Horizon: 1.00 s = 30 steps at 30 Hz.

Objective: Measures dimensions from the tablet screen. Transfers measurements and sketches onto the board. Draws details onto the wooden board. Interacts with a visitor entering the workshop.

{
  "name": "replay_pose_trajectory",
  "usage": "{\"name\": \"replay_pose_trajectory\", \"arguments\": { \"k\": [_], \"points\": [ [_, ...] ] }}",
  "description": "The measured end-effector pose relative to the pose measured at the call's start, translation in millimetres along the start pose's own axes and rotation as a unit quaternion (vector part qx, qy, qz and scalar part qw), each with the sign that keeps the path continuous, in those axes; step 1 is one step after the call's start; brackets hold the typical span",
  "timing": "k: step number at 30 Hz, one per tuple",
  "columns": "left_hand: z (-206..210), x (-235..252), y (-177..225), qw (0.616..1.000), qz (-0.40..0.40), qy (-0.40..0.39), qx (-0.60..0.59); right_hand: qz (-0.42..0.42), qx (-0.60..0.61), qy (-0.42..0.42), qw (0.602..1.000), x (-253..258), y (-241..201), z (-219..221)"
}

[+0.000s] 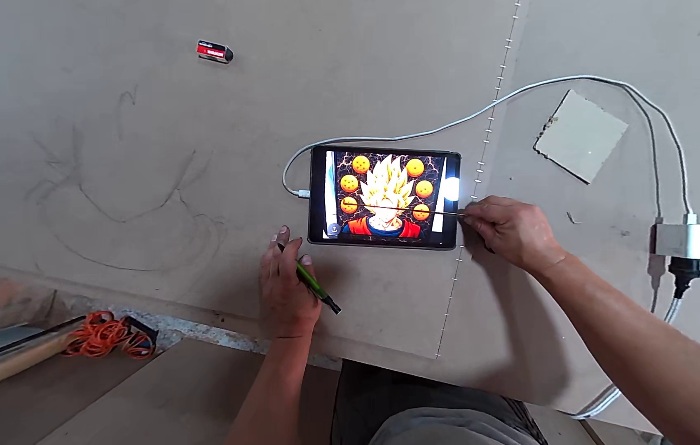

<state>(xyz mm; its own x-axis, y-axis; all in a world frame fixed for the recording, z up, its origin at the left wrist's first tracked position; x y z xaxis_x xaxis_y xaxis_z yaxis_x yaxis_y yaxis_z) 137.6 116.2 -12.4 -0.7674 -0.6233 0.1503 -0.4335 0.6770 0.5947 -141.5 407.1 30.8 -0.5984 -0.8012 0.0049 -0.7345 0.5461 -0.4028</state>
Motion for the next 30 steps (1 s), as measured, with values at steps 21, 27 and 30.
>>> {"name": "replay_pose_trajectory", "arguments": {
  "k": [21, 27, 30],
  "points": [
    [-1, 0, 0, 1.000, -0.006, -0.004, 0.015, 0.024, 0.018, -0.001, 1.000, 5, -1, -5],
    [-1, 1, 2, 1.000, -0.002, 0.000, 0.016, 0.005, 0.028, -0.015, 0.999, -12, -7, 2],
    [-2, 2, 3, 1.000, -0.006, -0.001, 0.018, -0.008, 0.021, -0.009, 1.000, -19, -12, 4]
  ]
}}
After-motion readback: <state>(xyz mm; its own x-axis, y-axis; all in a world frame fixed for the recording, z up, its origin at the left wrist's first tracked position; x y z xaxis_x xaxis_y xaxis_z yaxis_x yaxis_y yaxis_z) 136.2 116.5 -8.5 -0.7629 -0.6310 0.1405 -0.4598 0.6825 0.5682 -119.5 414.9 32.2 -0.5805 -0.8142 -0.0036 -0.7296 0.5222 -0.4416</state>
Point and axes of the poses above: each hand's wrist, its own x-axis towards the middle knuckle, its own z-axis out of the palm, y = z × x, the point moved 2 cm from there along x, towards the middle knuckle, and after that the axes turned 8 degrees about -x, right-handed, at the moved point
